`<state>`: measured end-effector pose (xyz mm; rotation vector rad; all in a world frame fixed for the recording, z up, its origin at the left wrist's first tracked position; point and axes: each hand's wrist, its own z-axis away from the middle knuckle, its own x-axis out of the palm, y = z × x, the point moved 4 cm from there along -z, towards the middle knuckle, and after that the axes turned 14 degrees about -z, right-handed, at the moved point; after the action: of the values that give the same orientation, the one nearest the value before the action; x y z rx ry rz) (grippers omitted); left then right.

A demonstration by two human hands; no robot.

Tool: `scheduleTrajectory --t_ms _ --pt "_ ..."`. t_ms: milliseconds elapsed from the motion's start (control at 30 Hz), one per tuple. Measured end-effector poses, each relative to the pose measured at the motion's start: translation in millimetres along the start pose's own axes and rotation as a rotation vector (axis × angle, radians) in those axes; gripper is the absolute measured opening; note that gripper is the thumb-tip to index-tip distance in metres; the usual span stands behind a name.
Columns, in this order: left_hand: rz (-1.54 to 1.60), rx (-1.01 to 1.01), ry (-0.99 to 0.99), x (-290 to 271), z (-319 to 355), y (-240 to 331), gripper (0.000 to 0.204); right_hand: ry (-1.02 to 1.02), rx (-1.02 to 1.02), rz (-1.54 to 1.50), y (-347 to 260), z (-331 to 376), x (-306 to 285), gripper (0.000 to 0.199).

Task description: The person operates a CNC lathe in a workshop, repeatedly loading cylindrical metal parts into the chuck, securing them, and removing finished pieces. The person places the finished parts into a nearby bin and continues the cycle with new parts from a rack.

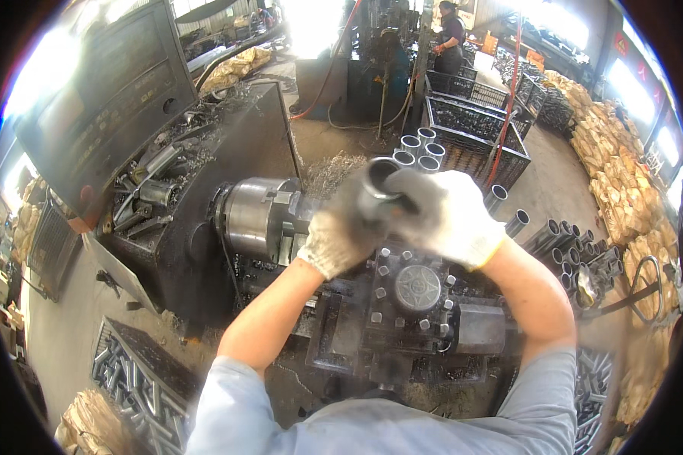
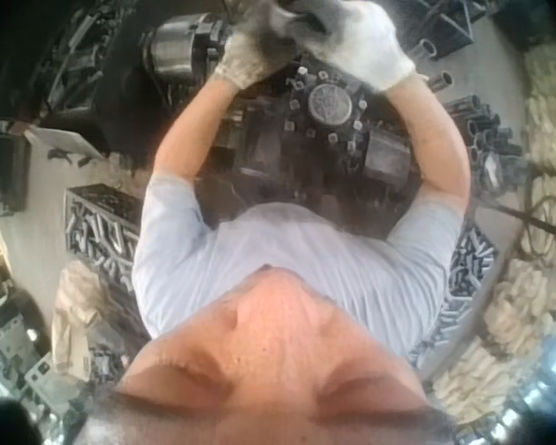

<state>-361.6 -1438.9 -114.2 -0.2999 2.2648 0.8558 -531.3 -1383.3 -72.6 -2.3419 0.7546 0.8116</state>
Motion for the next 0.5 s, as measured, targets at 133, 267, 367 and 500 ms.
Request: scheduleTrajectory --t_ms 133,267,367,500 --pt "-0.045 -0.36 0.347 -17.2 54.8 -62.6 0.042 -0.029 0.061 -0.293 8.1 -3.5 -6.5 0.053" --pt "0.294 -0.449 0.274 13.0 103.8 -135.6 0.034 -0.439 0.413 -0.104 82.7 -3.5 37.2 0.031" --pt "0.062 -0.512 0.205 28.6 118.3 -143.9 0.038 -0.62 0.506 -0.002 125.5 -10.3 111.6 0.049" --pt "0.331 -0.551 0.006 63.1 175.9 -110.8 0.044 -1.0 0.558 -0.079 155.1 9.7 198.3 0.067"
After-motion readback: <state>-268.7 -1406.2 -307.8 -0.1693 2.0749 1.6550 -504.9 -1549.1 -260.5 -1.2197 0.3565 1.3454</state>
